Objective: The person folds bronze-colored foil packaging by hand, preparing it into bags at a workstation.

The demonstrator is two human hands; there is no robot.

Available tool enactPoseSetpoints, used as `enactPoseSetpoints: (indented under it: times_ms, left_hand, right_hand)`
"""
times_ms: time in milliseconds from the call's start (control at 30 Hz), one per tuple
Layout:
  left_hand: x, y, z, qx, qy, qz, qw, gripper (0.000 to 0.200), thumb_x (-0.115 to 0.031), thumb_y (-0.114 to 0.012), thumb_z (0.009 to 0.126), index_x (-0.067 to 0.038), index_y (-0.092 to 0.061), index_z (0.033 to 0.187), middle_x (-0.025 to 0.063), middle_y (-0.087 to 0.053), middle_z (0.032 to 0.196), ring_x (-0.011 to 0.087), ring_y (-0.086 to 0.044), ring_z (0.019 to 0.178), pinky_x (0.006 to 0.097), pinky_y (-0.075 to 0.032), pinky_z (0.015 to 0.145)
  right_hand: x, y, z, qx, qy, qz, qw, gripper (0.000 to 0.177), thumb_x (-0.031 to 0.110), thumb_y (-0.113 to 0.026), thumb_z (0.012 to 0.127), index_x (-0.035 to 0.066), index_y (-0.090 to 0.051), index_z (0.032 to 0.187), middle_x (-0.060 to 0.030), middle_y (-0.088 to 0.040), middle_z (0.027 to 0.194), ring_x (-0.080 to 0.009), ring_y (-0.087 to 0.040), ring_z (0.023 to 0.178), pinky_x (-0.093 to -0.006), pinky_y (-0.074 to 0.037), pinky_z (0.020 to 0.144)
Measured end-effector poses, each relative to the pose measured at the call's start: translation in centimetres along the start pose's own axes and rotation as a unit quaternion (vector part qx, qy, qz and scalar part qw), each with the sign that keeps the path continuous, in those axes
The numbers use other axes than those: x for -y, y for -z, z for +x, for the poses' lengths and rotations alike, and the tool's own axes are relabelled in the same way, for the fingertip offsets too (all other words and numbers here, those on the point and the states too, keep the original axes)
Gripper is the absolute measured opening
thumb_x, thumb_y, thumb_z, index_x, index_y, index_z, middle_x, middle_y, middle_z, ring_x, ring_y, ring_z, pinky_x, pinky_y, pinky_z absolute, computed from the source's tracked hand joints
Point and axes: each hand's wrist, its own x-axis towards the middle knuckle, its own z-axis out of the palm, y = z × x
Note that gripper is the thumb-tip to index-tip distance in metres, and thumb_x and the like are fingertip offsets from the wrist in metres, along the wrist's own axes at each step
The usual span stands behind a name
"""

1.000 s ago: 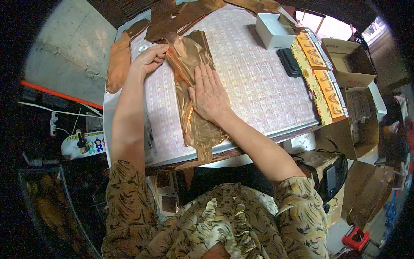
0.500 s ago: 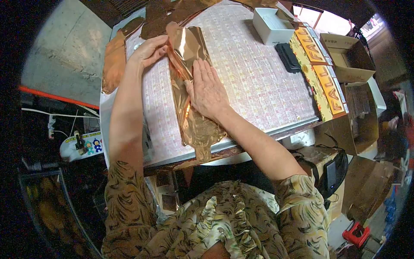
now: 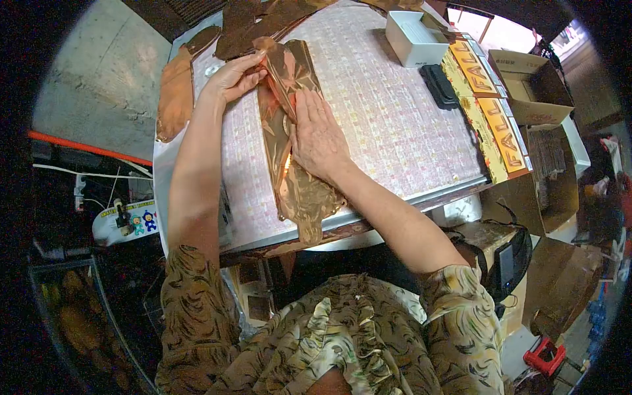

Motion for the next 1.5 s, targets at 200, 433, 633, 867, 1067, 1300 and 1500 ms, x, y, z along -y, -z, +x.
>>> enactPoseSetpoints:
  times_ms: [200,433,633,867,1067,1300,1500]
  left_hand:
    - [0.1,0.3,0.4,0.019,-0.006,-0.056,0.998,0.023,-0.025,-0.077,0.094,-0.006,-0.071,0.105,0.0046,-0.072,0.096,0.0117,-0.068,0.077,0.0211,-0.057,0.066]
    - [0.6,0.4,1.1,-0.094,-0.044,0.036,0.994,0.017,-0.009,-0.073,0.092,-0.004,-0.070,0.108,0.0048,-0.071,0.102,0.0143,-0.069,0.086,0.0241,-0.058,0.076]
    - [1.9,1.1,1.8,-0.122,-0.066,0.221,0.965,0.038,0.003,-0.070,0.090,0.002,-0.063,0.127,0.0097,-0.072,0.113,0.0175,-0.070,0.094,0.0278,-0.057,0.085]
    - [2.4,-0.3,1.6,-0.198,-0.384,0.535,0.726,0.054,-0.016,-0.069,0.094,-0.009,-0.053,0.145,0.0121,-0.060,0.139,0.0247,-0.058,0.126,0.0426,-0.045,0.105]
    - [5.4,-5.4,2.6,-0.072,-0.355,0.713,0.601,0.076,-0.064,-0.050,0.097,-0.015,-0.043,0.155,0.0083,-0.035,0.164,0.0283,-0.026,0.154,0.0617,-0.013,0.124]
    - [6.8,-5.9,3.1,-0.085,-0.272,0.724,0.628,0.095,-0.082,-0.040,0.091,-0.017,-0.032,0.161,0.0039,-0.026,0.169,0.0268,-0.013,0.158,0.0640,-0.007,0.125]
    - [7.6,-5.1,4.1,-0.104,-0.266,0.733,0.618,0.104,-0.088,-0.039,0.086,-0.016,-0.032,0.161,0.0073,-0.026,0.169,0.0288,-0.013,0.158,0.0698,-0.001,0.122]
  right_hand:
    - [0.0,0.5,0.1,-0.003,0.009,0.033,0.999,0.062,0.007,-0.051,0.097,-0.006,-0.028,0.153,-0.0297,-0.041,0.153,-0.0430,-0.037,0.145,-0.0460,-0.028,0.124]
    - [0.1,0.7,0.3,0.021,0.011,0.035,0.999,0.065,0.006,-0.051,0.096,0.001,-0.028,0.157,-0.0224,-0.045,0.154,-0.0394,-0.039,0.144,-0.0461,-0.027,0.123]
    - [0.7,0.7,-0.1,0.081,0.041,-0.066,0.994,0.057,0.036,-0.047,0.106,0.006,-0.040,0.154,-0.0139,-0.045,0.157,-0.0354,-0.035,0.148,-0.0493,-0.022,0.124]
    - [0.6,0.3,-0.3,0.076,0.048,-0.085,0.992,0.059,0.044,-0.045,0.106,0.006,-0.045,0.152,-0.0133,-0.044,0.158,-0.0360,-0.035,0.148,-0.0505,-0.022,0.124]
    - [0.8,0.4,-0.1,0.079,0.053,-0.101,0.990,0.060,0.045,-0.044,0.106,0.006,-0.044,0.152,-0.0132,-0.043,0.159,-0.0358,-0.035,0.149,-0.0509,-0.022,0.124]
    - [1.0,0.7,-0.3,0.102,0.067,-0.118,0.985,0.064,0.047,-0.044,0.106,0.007,-0.040,0.155,-0.0127,-0.039,0.161,-0.0358,-0.034,0.149,-0.0507,-0.021,0.124]
    - [1.3,1.5,-0.5,0.185,0.175,-0.090,0.963,0.065,0.048,-0.042,0.107,0.012,-0.032,0.160,-0.0103,-0.033,0.165,-0.0332,-0.026,0.153,-0.0501,-0.018,0.126]
